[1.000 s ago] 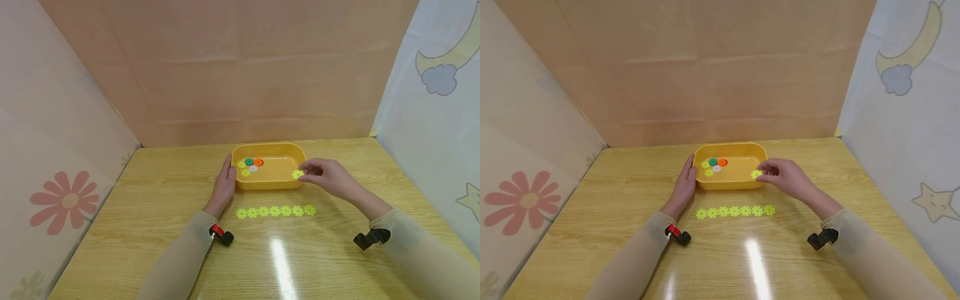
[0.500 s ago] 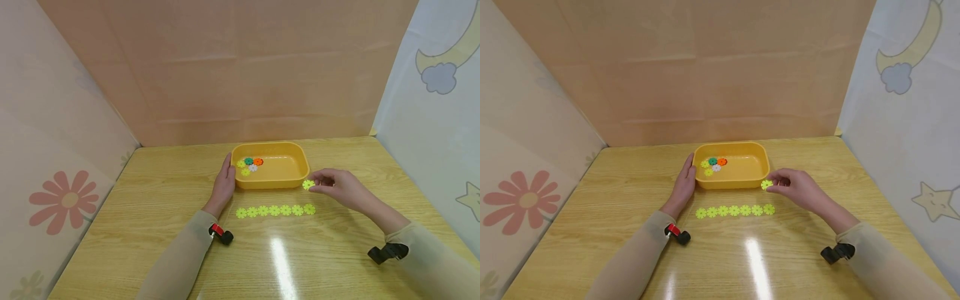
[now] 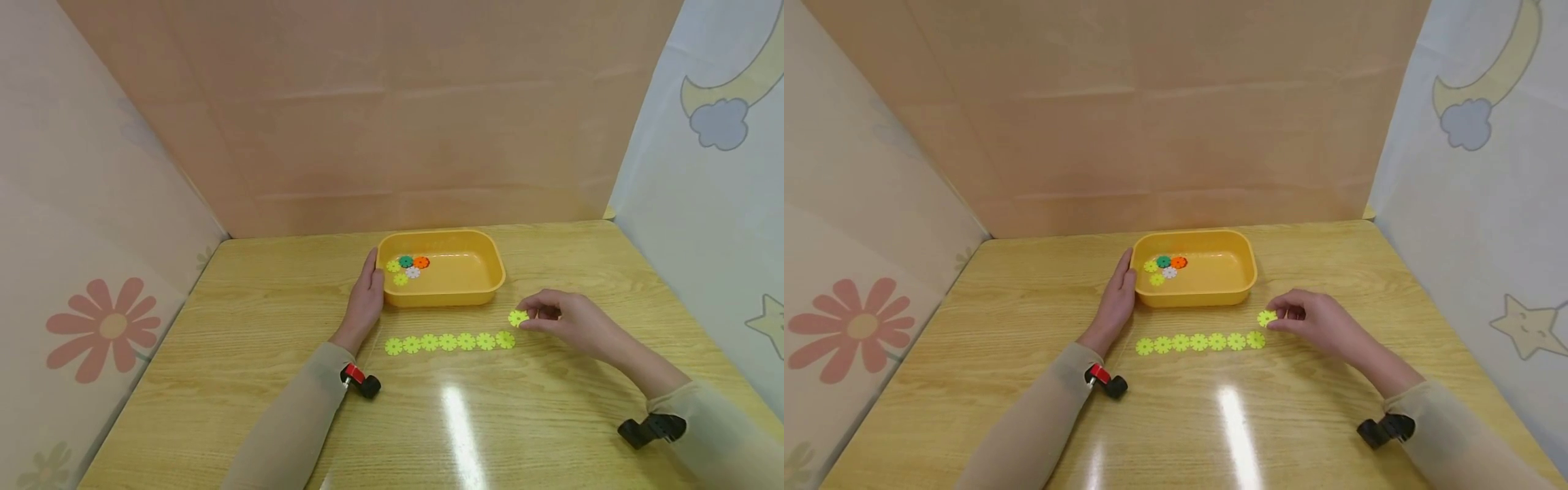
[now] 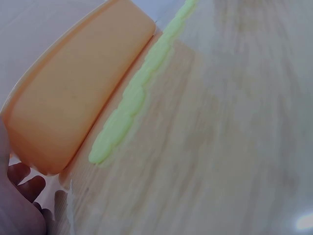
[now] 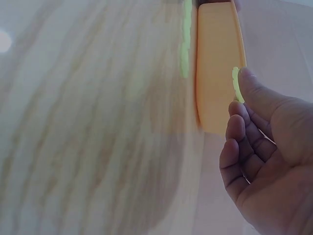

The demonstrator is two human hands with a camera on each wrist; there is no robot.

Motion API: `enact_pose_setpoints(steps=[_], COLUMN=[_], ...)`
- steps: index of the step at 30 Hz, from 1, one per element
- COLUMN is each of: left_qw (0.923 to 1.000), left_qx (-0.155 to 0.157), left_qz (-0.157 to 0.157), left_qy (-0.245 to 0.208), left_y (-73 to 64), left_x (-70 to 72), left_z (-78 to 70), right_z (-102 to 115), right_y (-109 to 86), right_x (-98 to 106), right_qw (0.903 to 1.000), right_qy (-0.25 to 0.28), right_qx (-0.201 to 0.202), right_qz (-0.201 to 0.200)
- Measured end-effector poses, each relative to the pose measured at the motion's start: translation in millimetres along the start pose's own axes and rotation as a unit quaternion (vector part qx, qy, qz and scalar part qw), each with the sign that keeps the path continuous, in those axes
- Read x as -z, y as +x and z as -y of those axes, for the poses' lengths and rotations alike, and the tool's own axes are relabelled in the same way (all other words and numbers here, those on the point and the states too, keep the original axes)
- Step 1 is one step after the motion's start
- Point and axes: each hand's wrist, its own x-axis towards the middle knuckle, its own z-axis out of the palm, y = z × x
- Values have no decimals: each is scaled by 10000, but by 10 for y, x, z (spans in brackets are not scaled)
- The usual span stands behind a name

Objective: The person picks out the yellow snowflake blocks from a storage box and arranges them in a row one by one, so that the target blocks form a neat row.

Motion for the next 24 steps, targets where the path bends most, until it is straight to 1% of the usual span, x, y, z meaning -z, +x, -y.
enact_pose_setpoints(steps=[4, 8, 13, 24], left_qw=[10000, 10000, 10000, 9999], left_qx=[-41, 4, 18, 148], left_qz=[7, 32, 55, 2], left_qy=[-24, -33, -13, -23], left_y=[1, -1, -8, -14], left_x=[4, 4, 8, -2], left_z=[6, 1, -16, -37], right_z=[-62, -108, -155, -234], right_y=[-57, -98, -132, -156], right_x=[-33, -65, -89, -117], right_qw=[10000, 9999, 9998, 9991], right_qy=[25, 60, 21, 7], right_qx=[67, 61, -15, -186], right_qz=[3, 90, 194, 388])
